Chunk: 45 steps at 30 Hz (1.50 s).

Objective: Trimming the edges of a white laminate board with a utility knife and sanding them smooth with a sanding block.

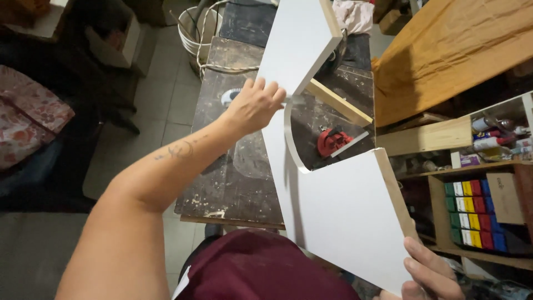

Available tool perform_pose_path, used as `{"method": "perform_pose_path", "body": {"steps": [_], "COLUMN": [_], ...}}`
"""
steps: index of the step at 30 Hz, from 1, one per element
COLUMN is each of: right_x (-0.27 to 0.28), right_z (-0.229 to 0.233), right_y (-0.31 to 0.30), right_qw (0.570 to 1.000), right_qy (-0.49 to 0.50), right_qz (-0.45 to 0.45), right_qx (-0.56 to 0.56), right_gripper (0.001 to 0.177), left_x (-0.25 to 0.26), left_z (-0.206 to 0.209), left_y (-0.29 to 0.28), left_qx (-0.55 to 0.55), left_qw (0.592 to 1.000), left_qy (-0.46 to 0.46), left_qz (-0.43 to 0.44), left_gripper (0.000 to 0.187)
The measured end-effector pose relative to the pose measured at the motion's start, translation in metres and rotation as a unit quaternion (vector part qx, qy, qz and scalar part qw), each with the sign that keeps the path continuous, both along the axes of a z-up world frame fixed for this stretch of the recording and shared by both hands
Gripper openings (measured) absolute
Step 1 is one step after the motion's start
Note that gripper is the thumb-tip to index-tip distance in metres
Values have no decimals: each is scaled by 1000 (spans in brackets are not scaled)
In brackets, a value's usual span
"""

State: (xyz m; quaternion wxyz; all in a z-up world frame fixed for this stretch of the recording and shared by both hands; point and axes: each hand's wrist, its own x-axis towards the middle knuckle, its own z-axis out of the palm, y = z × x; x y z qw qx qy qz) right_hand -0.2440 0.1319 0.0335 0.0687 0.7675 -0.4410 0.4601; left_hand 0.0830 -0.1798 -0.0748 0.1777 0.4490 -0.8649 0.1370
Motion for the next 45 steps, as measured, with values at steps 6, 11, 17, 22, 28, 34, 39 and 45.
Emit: {"method": "perform_pose_path", "body": {"steps": [6,11,17,22,28,34,39,45], "right_x": [-8,6,10,0,-4,-5,-6,-7], "right_z": [-14,-15,-4,-12,-19,-25,-19,-8], "right_y": [-10,-26,-13,-15,-21,-13,-28,-13], "right_qw": [997,989,995,995,990,989,988,994], "right_qy": [-52,-76,-28,-46,-42,-97,-38,-18], "right_qz": [-14,19,-11,-2,-7,-25,-9,-10], "right_qx": [-54,-122,-96,-93,-138,-110,-152,-111], "right_gripper": [22,20,23,19,24,21,25,25], "left_x": [-6,-16,-7,-25,-32,-26,-36,-31], "left_z": [-38,-44,-24,-43,-22,-6,-29,-15], "left_y": [27,57,23,65,90,65,96,83], "left_qx": [173,310,219,345,475,433,449,524], "left_qw": [985,948,959,922,862,864,875,828], "left_qy": [21,73,179,171,176,237,179,183], "left_qz": [5,-21,25,41,14,96,36,82], "left_gripper": [27,30,29,36,38,34,36,31]}}
